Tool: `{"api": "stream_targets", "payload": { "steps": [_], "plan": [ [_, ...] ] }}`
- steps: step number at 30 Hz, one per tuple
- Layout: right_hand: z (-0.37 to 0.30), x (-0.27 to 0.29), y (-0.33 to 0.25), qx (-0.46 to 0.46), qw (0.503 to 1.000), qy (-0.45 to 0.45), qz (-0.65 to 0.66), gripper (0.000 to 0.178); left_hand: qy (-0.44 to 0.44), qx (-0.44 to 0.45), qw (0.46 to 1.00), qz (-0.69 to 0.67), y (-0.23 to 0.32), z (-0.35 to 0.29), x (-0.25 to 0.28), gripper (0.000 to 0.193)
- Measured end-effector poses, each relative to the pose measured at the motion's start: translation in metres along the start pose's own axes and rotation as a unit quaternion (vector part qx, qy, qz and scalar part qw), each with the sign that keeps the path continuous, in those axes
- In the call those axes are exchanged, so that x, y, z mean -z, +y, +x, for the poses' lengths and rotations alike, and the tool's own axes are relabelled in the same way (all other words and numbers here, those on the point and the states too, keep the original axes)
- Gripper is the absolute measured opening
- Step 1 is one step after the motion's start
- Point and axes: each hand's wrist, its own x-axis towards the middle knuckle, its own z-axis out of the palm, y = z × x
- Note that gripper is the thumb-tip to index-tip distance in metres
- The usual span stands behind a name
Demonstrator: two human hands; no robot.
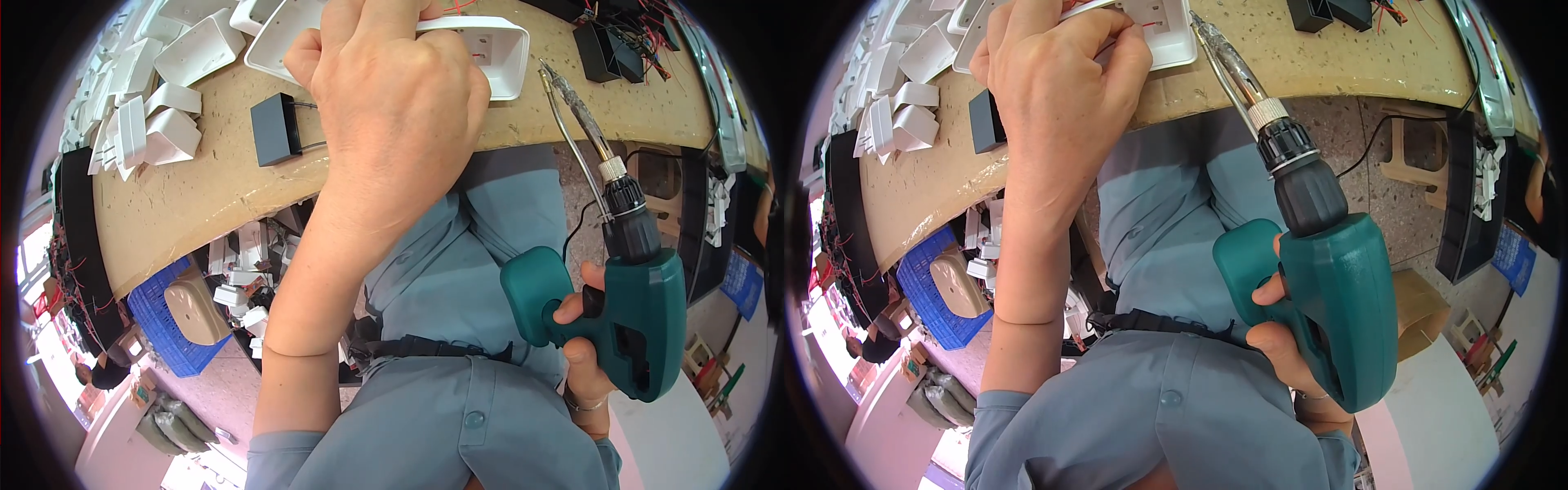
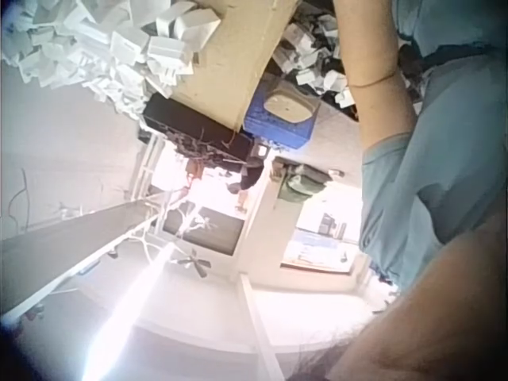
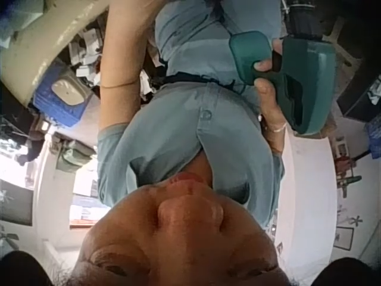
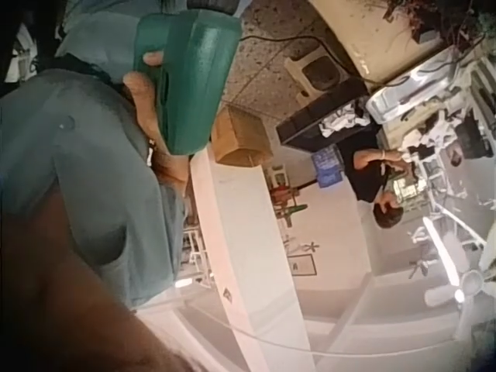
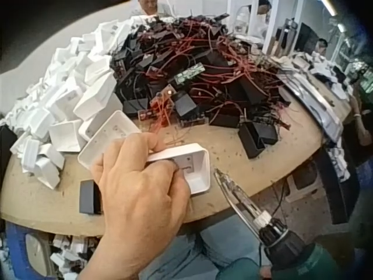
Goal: Assembling electronic devices by connecting wires into white plastic housings using a handheld soldering or joining tool.
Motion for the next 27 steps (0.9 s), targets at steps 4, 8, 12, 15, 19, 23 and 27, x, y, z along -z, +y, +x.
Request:
{"api": "stream_targets", "payload": {
  "steps": [4,8,12,15,19,23,27],
  "plan": [
    [0.003,-0.004,-0.005,-0.045,0.998,0.034,0.033,0.065,0.025,-0.017,0.999,-0.012,-0.004,-0.004,0.003,0.016],
    [0.004,-0.007,-0.004,-0.046,0.994,0.072,0.069,0.065,0.052,-0.033,0.998,-0.022,-0.01,-0.01,0.01,0.021],
    [0.003,-0.005,0.001,-0.027,0.994,0.087,0.061,0.064,0.078,-0.041,0.996,-0.009,-0.021,-0.024,0.017,0.027],
    [0.005,-0.006,-0.003,-0.041,0.992,0.092,0.076,0.063,0.096,-0.016,0.995,0.003,-0.02,-0.041,0.027,0.029],
    [0.007,-0.006,-0.003,-0.02,0.993,0.089,0.069,0.062,0.119,0.067,0.99,-0.024,-0.024,-0.062,0.022,0.032],
    [0.006,-0.006,0.002,0.006,0.996,0.078,0.053,0.063,0.018,0.129,0.991,0.01,-0.016,-0.059,0.024,0.032],
    [0.004,-0.011,0.0,-0.029,0.991,0.105,0.076,0.064,0.015,0.11,0.993,0.046,-0.011,-0.056,0.022,0.038]
  ]
}}
